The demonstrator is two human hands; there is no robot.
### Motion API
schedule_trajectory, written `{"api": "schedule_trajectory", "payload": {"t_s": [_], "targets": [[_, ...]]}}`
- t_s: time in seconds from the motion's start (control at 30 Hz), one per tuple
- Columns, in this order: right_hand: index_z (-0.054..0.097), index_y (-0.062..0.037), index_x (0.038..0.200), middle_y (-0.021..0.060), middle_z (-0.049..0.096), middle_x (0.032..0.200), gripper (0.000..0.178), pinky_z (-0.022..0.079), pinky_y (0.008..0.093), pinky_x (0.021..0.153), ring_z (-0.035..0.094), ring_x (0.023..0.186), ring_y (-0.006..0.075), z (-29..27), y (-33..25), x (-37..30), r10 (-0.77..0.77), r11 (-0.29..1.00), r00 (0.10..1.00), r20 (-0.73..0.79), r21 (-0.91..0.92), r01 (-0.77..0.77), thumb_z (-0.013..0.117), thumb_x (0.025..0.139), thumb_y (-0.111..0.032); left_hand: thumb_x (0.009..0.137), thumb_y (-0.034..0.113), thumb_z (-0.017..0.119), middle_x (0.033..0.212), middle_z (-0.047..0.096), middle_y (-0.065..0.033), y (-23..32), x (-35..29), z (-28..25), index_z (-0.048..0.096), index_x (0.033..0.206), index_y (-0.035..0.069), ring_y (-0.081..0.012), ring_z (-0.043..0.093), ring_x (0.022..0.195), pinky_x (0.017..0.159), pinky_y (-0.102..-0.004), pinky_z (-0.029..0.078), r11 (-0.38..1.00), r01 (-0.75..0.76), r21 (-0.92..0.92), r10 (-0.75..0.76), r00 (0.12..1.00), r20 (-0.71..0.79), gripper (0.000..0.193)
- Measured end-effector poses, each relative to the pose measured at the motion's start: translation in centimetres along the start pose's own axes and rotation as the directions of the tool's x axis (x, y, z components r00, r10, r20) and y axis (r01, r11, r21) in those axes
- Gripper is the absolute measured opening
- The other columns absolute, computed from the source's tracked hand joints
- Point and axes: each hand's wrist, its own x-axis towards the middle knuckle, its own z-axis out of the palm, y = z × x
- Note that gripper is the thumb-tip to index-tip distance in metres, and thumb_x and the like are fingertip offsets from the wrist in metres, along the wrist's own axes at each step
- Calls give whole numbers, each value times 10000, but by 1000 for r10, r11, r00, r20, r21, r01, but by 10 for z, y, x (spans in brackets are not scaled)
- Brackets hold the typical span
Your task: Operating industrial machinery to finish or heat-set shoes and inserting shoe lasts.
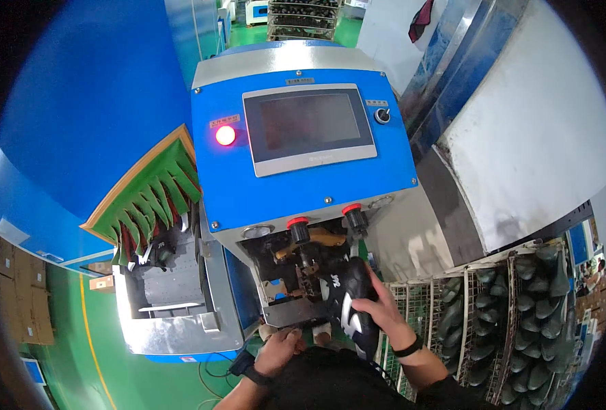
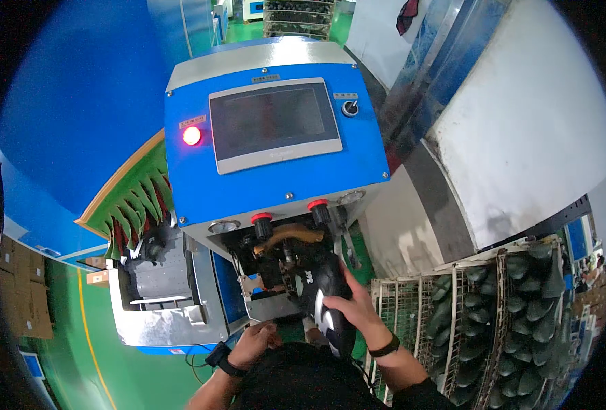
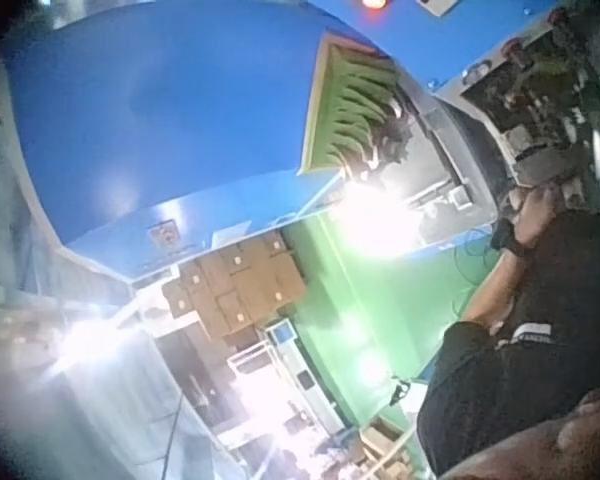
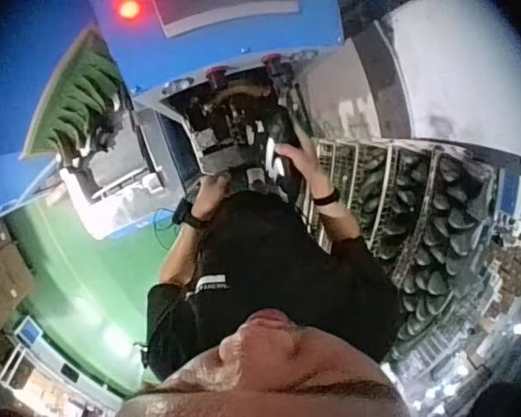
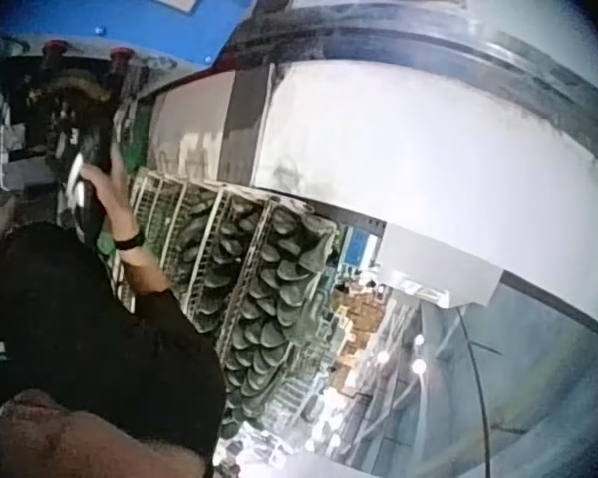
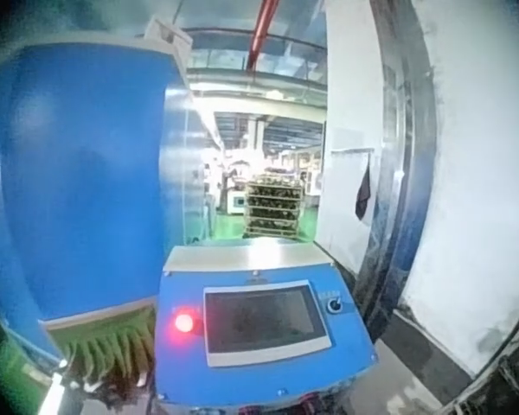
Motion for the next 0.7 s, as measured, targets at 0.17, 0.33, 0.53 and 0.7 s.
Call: {"api": "schedule_trajectory", "payload": {"t_s": [0.17,0.33,0.53,0.7], "targets": [[313,-93,1559,148,601,1333,942,478,327,968,612,1139,201,18,-15,36,-33,946,999,-25,-324,23,794,752,-158,1022,261,467,785,662,-94,-2,8,-16,637,913,-11,-177,629,728,688,-331,507,945,121,-305,-126,992,1,339],[249,-251,1577,348,555,1234,928,520,512,895,612,1062,504,75,-43,67,179,498,983,42,-865,-54,709,791,-436,1011,260,497,787,671,-99,-37,16,-35,625,908,-11,-189,638,725,683,-310,501,902,81,-424,-126,989,-78,317],[175,-143,1572,426,375,1377,895,490,586,909,535,1119,590,98,-28,96,183,437,983,-26,-894,-105,636,875,-461,993,259,501,774,665,-91,-60,12,-50,620,945,-18,-172,619,694,663,-301,489,911,145,-386,-171,985,-34,306],[139,-56,1562,494,318,1332,921,554,537,755,601,959,575,107,-12,90,60,279,995,-84,-955,-98,656,871,-374,991,273,523,769,640,-80,-65,10,-71,617,960,-18,-160,614,696,643,-287,483,885,188,-425,-240,968,-71,307]]}}
